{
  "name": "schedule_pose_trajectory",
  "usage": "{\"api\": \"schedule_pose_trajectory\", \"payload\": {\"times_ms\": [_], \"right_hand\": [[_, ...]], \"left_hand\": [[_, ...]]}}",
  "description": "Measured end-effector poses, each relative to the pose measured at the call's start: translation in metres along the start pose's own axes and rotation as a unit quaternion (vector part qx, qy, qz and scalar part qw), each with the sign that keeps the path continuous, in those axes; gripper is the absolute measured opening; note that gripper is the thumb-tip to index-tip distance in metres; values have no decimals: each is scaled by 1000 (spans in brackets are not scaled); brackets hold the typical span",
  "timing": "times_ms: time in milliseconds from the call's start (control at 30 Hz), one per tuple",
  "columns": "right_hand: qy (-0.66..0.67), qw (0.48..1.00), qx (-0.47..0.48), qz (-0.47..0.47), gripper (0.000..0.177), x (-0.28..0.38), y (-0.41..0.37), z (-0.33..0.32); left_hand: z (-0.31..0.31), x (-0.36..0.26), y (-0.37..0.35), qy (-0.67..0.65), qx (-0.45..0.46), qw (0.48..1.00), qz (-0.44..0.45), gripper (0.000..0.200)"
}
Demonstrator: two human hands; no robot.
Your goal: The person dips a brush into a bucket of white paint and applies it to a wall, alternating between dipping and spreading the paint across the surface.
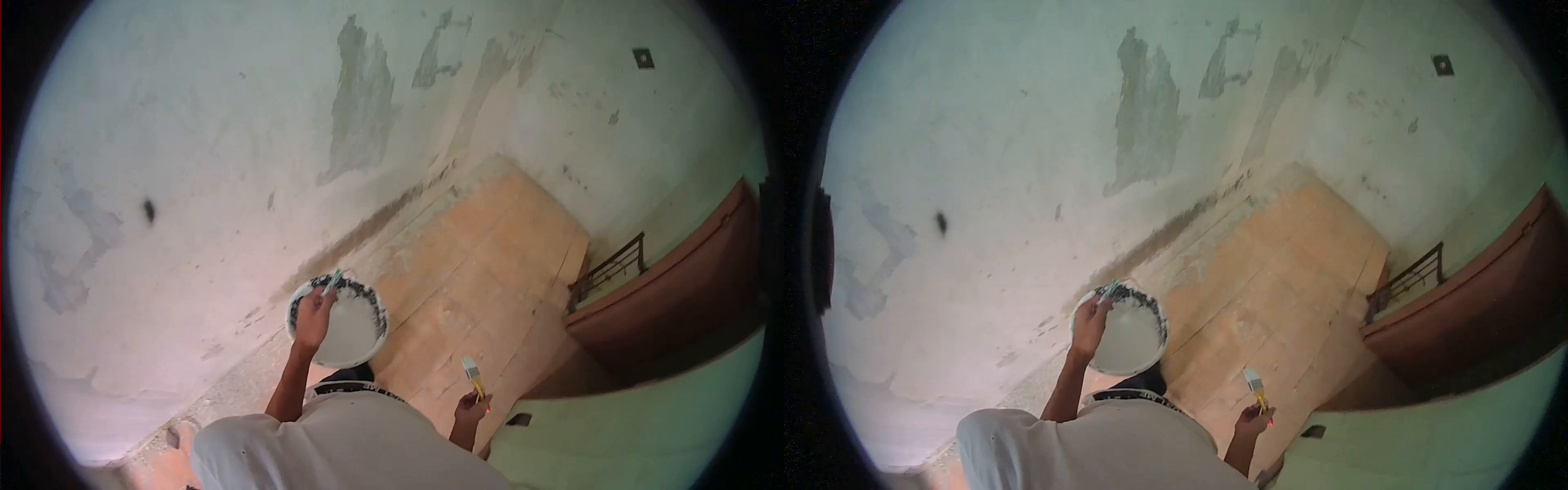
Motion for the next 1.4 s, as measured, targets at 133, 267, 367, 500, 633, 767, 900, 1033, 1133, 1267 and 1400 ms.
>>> {"api": "schedule_pose_trajectory", "payload": {"times_ms": [133, 267, 367, 500, 633, 767, 900, 1033, 1133, 1267, 1400], "right_hand": [[-25, 996, 82, -40, 46, 34, 75, 77], [-73, 983, 152, -79, 46, 41, 136, 229], [-69, 982, 157, -85, 47, 27, 132, 348], [-86, 973, 211, -43, 51, -32, 112, 447], [-131, 945, 285, 86, 51, -81, 116, 457], [-180, 856, 407, 262, 48, -144, 146, 490], [-296, 762, 462, 344, 46, -167, 111, 595], [-357, 667, 563, 332, 43, -219, 151, 694], [-403, 594, 650, 249, 43, -185, 113, 716], [-411, 506, 701, 290, 43, -196, 76, 713], [-431, 386, 739, 346, 42, -206, 38, 696]], "left_hand": [[13, -7, 18, 36, -46, 998, -21, 40], [12, 9, 90, -38, -90, 995, -12, 46], [11, 11, 121, 0, -103, 994, -19, 52], [-8, 23, 148, -28, -161, 986, 18, 53], [14, -38, 135, -2, -238, 971, 2, 47], [49, -42, 149, 35, -327, 944, -12, 47], [85, -75, 179, 63, -401, 913, -51, 54], [114, -72, 209, 108, -474, 872, -63, 56], [144, -94, 146, 68, -539, 838, -56, 56], [168, -112, 110, 88, -611, 784, -62, 54], [182, -135, 102, 55, -691, 717, -69, 54]]}}
Point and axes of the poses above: each hand's wrist, its own y-axis towards the middle knuckle, its own z-axis out of the palm, x = y × z, the point moved 3 cm from there along y, towards the middle knuckle, and after that the axes turned 7 degrees about -y, right-handed, at the moved point
